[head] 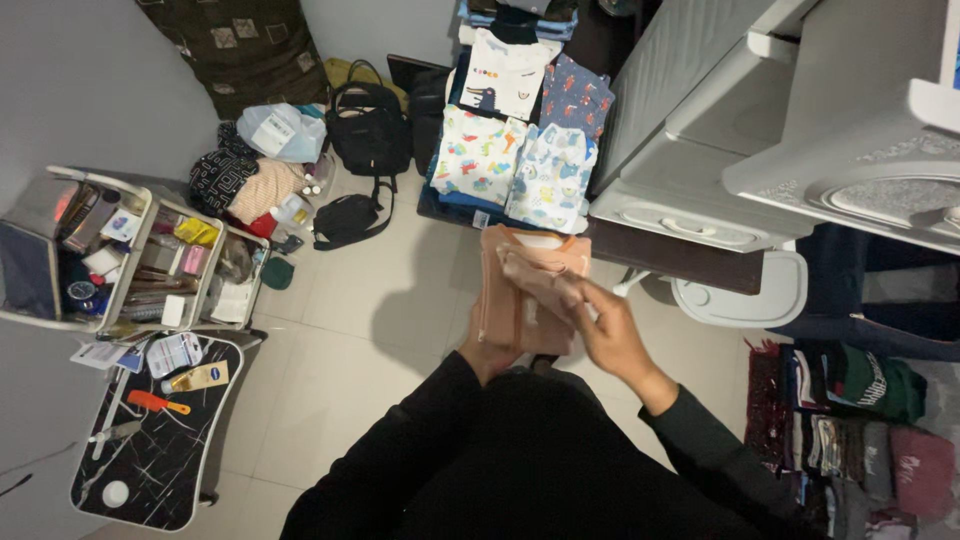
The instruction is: The person removes various pieces of clothing from a white plastic dresser drawer and sorts them into piles on the floor or a nearby surface, handling a blue patterned shirt, a white patterned onesie, a peach onesie, and other folded garments.
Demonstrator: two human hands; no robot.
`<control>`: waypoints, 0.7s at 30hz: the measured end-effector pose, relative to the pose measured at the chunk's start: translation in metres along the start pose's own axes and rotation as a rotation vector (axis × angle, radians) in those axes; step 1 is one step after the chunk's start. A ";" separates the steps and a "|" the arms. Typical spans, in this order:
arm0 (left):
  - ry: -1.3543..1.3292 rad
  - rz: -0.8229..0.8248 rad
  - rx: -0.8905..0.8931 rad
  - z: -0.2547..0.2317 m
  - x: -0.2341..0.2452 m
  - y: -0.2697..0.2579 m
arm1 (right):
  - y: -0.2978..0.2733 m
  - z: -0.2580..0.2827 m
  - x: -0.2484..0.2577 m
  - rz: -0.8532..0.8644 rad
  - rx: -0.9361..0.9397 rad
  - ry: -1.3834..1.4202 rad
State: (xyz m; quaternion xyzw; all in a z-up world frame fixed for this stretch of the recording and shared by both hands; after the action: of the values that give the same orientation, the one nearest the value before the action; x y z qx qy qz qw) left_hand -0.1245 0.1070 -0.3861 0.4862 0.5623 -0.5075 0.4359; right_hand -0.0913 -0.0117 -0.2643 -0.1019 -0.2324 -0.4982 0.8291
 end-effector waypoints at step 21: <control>0.126 0.096 0.116 0.003 0.024 -0.022 | -0.016 0.019 -0.053 0.180 0.177 -0.414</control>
State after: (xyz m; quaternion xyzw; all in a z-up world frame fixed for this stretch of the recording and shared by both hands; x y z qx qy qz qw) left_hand -0.1502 0.1060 -0.4065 0.5677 0.5344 -0.4862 0.3946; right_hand -0.1313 0.0297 -0.2749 -0.1491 -0.4302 -0.3687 0.8104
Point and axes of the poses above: each hand's wrist, its own y-axis towards the middle knuckle, its own x-axis out of the back of the hand, z = x × y, the point moved 6 cm from there along y, towards the middle knuckle, and after that the axes turned 11 degrees about -x, right-handed, at the moved point
